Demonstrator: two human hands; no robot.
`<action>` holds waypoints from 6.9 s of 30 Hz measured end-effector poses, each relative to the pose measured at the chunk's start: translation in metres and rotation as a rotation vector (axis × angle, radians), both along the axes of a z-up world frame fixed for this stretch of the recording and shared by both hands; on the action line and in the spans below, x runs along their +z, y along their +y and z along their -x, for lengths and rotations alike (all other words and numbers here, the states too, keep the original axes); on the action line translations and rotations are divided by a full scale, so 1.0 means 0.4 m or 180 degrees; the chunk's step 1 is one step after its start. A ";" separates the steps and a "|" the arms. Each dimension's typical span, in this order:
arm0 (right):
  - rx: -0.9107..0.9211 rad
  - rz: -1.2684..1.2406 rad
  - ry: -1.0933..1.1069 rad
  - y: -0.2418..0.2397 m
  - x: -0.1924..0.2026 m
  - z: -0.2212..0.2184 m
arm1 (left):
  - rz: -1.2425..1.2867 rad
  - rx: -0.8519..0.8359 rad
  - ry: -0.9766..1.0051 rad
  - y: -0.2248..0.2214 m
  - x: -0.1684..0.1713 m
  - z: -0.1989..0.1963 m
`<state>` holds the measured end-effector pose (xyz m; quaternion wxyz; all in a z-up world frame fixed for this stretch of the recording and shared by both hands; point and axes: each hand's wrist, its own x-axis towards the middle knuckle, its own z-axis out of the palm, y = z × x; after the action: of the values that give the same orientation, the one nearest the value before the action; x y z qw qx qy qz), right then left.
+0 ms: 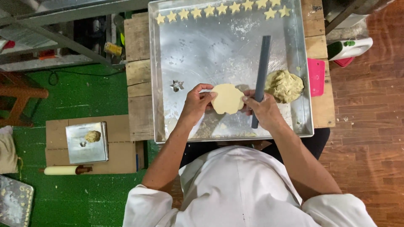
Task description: Cutting star-shaped pieces from dough using a cutter and arranging them on a tray, followed by flattening dough with a bench scraper.
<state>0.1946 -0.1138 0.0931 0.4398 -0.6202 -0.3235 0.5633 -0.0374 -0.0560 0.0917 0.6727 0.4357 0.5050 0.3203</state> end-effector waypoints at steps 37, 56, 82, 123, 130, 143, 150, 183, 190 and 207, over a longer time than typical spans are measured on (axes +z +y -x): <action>0.1640 -0.0681 -0.4047 -0.010 -0.015 0.048 | -0.3928 -0.0190 0.3630 0.040 -0.186 0.016; 0.1411 -0.0650 -0.4365 0.107 -0.088 0.000 | -0.2732 -0.1296 0.3635 0.208 -0.168 -0.016; 0.1260 -0.1338 -0.4778 0.116 -0.100 -0.001 | -0.2768 -0.1025 0.3677 0.216 -0.215 -0.015; 0.1866 -0.0586 -0.4376 0.047 -0.048 0.049 | -0.2125 -0.1119 0.3899 0.016 -0.171 0.032; 0.1591 -0.0911 -0.4524 0.153 -0.052 0.022 | -0.2557 -0.0760 0.3944 0.128 -0.186 0.011; 0.1027 -0.1604 -0.4608 0.245 -0.119 -0.019 | -0.3248 -0.0043 0.3970 0.284 -0.175 -0.045; 0.0417 -0.2300 -0.4820 0.272 -0.130 -0.036 | -0.3657 0.0161 0.3828 0.387 -0.202 -0.089; 0.1787 -0.1087 -0.4489 0.027 -0.034 0.059 | -0.1484 -0.1309 0.3832 -0.033 -0.093 0.032; 0.1999 -0.0725 -0.4168 -0.025 -0.031 0.060 | -0.0942 -0.1600 0.3807 -0.104 -0.051 0.033; 0.2060 -0.0290 -0.4219 0.030 -0.005 0.021 | -0.1106 -0.1595 0.3523 -0.102 -0.091 0.020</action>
<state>0.1860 -0.1016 0.0910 -0.0108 -0.6850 -0.7111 0.1581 -0.0453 -0.0970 0.0553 0.2859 0.7448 0.6014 -0.0425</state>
